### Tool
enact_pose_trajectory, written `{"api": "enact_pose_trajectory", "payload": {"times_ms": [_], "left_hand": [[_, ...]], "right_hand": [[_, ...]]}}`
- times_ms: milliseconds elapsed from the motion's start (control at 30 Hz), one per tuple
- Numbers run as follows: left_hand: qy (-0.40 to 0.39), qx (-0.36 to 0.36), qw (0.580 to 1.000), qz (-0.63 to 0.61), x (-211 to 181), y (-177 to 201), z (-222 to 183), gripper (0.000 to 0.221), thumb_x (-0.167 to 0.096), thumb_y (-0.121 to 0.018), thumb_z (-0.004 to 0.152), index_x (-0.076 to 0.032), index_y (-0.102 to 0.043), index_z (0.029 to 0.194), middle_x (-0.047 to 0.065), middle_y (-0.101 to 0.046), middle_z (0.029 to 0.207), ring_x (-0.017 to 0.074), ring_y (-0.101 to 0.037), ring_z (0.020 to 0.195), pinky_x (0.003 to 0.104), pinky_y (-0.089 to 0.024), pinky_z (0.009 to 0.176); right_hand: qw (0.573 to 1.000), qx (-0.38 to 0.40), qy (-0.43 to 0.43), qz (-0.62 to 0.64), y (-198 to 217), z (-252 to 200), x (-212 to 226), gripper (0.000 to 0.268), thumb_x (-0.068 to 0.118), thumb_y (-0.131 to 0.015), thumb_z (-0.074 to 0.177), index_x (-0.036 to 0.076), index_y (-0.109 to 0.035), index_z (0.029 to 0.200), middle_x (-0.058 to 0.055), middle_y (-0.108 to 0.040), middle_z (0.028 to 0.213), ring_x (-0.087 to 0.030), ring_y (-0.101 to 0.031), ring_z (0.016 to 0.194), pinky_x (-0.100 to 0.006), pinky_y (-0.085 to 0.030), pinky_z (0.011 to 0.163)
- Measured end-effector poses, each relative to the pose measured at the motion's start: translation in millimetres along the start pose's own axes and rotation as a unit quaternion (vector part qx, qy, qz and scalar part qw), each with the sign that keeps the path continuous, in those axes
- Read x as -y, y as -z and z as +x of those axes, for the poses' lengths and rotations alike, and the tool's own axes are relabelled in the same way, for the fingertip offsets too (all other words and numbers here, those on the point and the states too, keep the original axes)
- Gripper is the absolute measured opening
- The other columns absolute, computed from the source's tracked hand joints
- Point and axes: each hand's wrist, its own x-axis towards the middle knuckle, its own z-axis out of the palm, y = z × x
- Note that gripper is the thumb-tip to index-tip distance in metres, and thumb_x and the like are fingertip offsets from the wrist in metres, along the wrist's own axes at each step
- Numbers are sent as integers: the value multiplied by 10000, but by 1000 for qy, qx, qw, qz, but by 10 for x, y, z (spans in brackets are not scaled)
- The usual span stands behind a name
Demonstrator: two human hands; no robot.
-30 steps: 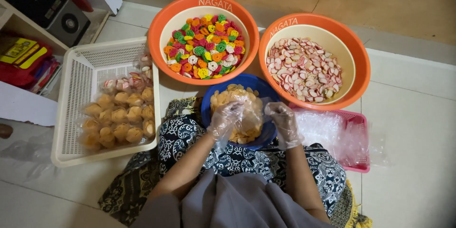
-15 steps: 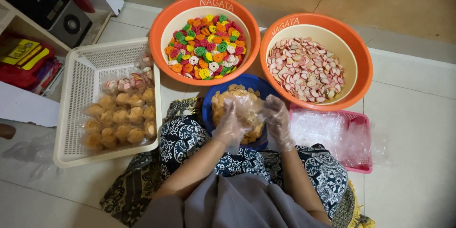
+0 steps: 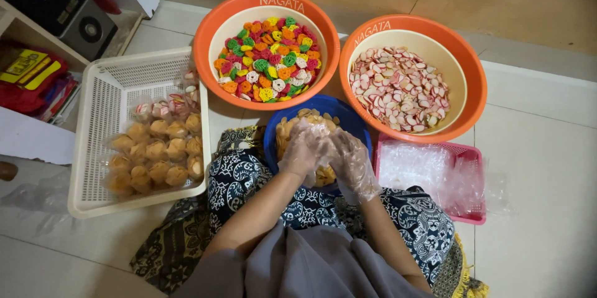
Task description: Person wearing plastic gloves is transferring various types of snacks from large bowls and a basket into a plastic bag held in a blue bowl.
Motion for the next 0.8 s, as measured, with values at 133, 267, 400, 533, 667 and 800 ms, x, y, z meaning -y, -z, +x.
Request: {"api": "enact_pose_trajectory", "payload": {"times_ms": [133, 267, 400, 533, 667, 800], "left_hand": [[-40, -17, 989, 138, -80, -24, -146, 285, -204, -683, 868, -213, -513, 639, -5, -497, 612, 225, -593, 702, 380, -573, 666], [-281, 55, 801, 526, -63, 411, 191, 188, -195, -756, 714, -174, -571, 743, 53, -579, 786, 288, -616, 891, 377, -548, 831], [-421, 110, 524, 732, 29, 714, 520, 298, -188, -810, 600, -144, -614, 821, 97, -640, 917, 335, -633, 1032, 375, -530, 954], [-323, 12, 562, 761, 109, 624, 682, 723, -322, -885, 581, -116, -582, 1204, 123, -696, 1162, 279, -624, 1230, 360, -491, 1084], [-277, -45, 601, 749, 115, 327, 396, 645, -699, -694, 778, -175, -592, 1142, 88, -736, 1095, 267, -674, 1154, 397, -559, 951], [-219, -62, 579, 783, -51, 278, 484, 767, -692, -694, 769, -193, -504, 1319, 51, -678, 1316, 266, -638, 1237, 421, -533, 1021]], "right_hand": [[994, -41, 89, -44, -31, -36, -92, 450, 312, -803, 835, 9, -705, 1152, -234, -690, 1054, -447, -673, 895, -502, -580, 743], [999, 7, -14, -36, 67, 27, 47, 358, 265, -799, 770, 64, -722, 1056, -170, -688, 960, -427, -669, 851, -470, -558, 744], [997, -10, -79, 8, 93, 114, 95, 233, 263, -803, 812, 121, -748, 989, -118, -696, 908, -386, -674, 823, -417, -565, 738], [976, -58, -206, 40, 39, 182, -454, 175, 230, -756, 768, 181, -723, 933, -79, -648, 841, -256, -616, 769, -379, -511, 707], [980, -88, -164, -74, 18, -22, -2002, 211, 232, -792, 825, 188, -749, 1027, -42, -702, 990, -230, -733, 864, -343, -574, 748], [918, 131, -327, -181, -317, -566, -3630, 329, 497, -706, 853, 338, -739, 1139, -17, -753, 1092, -293, -720, 1041, -429, -581, 898]]}}
